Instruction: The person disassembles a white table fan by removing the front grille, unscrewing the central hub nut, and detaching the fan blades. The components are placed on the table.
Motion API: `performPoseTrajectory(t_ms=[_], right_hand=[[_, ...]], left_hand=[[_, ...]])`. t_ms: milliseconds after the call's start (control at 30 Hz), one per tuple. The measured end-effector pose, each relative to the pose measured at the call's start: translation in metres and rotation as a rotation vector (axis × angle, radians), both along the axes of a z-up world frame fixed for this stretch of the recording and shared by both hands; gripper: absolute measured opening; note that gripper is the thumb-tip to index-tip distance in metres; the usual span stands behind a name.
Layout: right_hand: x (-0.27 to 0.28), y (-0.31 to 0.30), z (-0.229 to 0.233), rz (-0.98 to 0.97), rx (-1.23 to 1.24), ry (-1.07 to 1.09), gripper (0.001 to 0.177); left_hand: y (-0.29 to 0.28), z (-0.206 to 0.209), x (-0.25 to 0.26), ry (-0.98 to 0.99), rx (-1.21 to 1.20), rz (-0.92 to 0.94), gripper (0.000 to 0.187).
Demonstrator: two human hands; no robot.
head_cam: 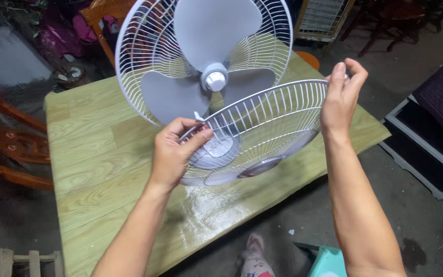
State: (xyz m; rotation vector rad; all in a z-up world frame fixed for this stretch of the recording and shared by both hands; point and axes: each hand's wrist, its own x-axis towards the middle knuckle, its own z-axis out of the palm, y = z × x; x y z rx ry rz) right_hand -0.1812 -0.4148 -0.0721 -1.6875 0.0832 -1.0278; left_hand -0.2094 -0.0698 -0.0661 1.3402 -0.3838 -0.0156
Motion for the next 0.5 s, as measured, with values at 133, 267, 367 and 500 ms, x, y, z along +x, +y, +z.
performPoseTrajectory(t_ms=[133,267,367,500], right_hand=[[0.019,-0.047,-0.015,-0.132,0.107,0.147,0.045],[0.049,-0.126,-0.047,0.062,0.503,0.215,0.028],[0.078,-0.204,-0.081,0.280,0.583,0.054,0.014],[0.101,-0.313,-0.134,0.193,0.890,0.371,0.010]], left_hand=[[-0.042,-0.017,0.009,0.014,0.005,-0.015,0.014],[-0.106,-0.029,0.025,-0.002,0.106,-0.053,0.020],[-0.167,-0.032,0.042,-0.083,0.350,0.001,0.029],[-0.248,-0.041,0.070,-0.516,0.673,0.107,0.035]])
